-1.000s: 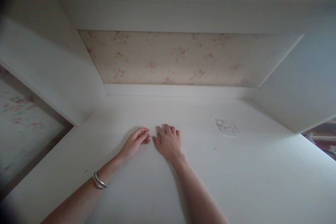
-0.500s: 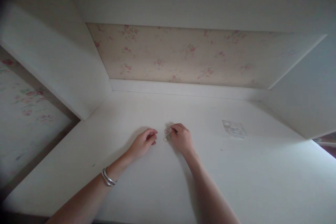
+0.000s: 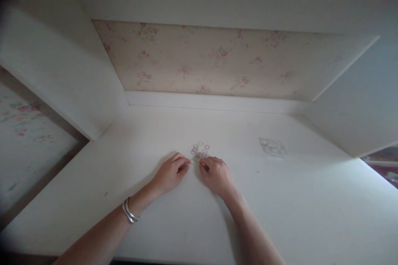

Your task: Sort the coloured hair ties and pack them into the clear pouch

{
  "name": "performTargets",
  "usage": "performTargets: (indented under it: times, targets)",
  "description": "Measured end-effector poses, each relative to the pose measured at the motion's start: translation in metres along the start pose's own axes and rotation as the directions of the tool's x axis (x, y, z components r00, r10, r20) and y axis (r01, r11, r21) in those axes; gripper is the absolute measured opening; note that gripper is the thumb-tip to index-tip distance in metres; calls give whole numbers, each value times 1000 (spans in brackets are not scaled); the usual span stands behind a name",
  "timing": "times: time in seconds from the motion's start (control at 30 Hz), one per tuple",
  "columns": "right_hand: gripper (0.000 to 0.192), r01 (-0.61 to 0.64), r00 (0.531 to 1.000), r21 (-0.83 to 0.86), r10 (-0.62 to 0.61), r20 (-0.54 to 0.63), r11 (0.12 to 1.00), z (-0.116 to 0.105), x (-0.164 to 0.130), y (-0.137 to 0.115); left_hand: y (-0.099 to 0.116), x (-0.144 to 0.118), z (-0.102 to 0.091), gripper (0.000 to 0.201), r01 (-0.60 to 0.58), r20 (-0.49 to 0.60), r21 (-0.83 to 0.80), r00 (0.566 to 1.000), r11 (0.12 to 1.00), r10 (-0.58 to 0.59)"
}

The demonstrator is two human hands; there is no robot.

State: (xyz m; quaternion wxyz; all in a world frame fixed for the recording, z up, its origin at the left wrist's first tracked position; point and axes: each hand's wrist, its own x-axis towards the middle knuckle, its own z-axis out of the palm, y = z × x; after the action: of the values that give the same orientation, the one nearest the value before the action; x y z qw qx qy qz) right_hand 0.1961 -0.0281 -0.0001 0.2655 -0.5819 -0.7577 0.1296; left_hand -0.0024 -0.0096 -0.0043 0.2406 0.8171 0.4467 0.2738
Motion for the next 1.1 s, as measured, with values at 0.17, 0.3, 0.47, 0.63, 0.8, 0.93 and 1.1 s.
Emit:
performTargets:
  times: [0.17,0.3,0.47,0.63,0.8,0.93,1.1]
  targets:
    - [21,78,997,-153,-75,27,985,11,4,-6,1,0,2,24,-37,11,89,999,995,36]
    - [22,26,999,-181,-31,-23,983,14,6,-5,0,0,2,24,-47,19,107,999,993,45]
    - [26,-52,994,-120,39,-107,991,14,6,1,2,0,2,28,-52,19,109,999,993,51]
    - [29,-179,957,78,192,-216,981,13,7,5,0,1,1,20,-74,39,79,997,994,71]
    - [32,-182,950,163,216,-224,970,13,7,7,-3,2,4,15,-87,85,64,993,994,81]
    - [31,-156,960,157,187,-206,975,14,6,8,-1,-1,3,16,-125,105,115,988,985,113]
    - [28,-133,982,-2,131,-134,991,15,3,3,0,-11,-13,15,-126,83,68,989,990,121]
